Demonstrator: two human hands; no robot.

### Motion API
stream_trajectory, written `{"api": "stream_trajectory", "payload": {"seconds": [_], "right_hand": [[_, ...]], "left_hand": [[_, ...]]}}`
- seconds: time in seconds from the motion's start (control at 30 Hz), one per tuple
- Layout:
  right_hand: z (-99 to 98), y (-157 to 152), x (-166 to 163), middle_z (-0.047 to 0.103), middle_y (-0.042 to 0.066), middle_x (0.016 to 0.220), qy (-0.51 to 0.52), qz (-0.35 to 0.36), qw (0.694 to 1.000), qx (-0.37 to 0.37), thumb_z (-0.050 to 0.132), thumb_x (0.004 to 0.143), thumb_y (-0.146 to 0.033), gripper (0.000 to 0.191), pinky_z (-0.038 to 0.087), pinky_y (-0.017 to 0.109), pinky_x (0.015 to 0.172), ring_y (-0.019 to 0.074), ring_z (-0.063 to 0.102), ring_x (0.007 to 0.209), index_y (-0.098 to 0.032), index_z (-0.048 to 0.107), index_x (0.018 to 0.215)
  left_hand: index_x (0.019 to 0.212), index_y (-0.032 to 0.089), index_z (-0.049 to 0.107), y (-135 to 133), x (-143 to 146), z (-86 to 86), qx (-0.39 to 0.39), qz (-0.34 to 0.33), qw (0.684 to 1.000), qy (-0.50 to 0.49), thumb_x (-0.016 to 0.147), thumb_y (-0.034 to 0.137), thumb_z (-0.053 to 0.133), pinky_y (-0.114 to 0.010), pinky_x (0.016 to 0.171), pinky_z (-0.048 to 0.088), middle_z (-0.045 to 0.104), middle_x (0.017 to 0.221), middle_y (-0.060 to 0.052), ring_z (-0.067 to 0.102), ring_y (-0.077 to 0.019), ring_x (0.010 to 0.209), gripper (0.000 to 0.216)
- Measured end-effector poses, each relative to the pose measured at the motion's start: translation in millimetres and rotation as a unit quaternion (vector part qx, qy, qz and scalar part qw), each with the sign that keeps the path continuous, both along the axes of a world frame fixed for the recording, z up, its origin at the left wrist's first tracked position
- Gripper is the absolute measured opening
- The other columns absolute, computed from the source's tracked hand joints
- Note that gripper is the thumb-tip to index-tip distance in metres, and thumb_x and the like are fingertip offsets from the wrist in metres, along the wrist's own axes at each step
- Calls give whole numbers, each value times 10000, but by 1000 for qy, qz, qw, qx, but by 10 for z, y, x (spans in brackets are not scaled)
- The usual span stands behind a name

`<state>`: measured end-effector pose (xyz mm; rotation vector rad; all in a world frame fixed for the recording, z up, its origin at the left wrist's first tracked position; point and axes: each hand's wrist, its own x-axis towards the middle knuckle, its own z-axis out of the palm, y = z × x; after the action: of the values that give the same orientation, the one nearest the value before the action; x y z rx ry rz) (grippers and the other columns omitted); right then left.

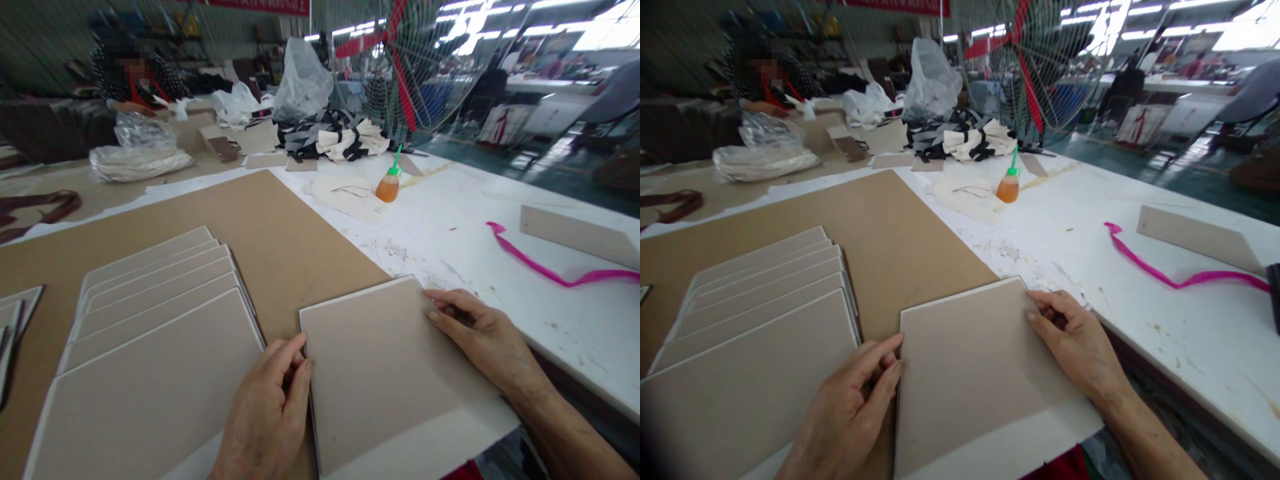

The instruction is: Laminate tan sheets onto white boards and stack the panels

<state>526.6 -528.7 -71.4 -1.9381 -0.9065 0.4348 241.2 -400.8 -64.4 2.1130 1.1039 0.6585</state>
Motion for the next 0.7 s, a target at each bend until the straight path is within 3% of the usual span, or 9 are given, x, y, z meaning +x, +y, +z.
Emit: {"api": "stream_trajectory", "payload": {"seconds": [0.43,0.7], "right_hand": [[-5,25,45,671,31,852,12,-2,999,-33,651,793,-499,434,472,351,668,222,615,749,-221,733,1117],[-69,20,99,670,22,822,-7,1,999,-40,637,792,-500,410,477,350,652,219,614,732,-232,735,1086]], "left_hand": [[1211,187,652,-19,40,52,-19,-21,998,59,938,379,453,-341,776,505,623,898,-38,639,-207,835,389],[1208,181,643,-37,38,62,-9,-20,997,71,931,377,454,-344,729,518,607,886,-33,640,-196,779,388]]}}
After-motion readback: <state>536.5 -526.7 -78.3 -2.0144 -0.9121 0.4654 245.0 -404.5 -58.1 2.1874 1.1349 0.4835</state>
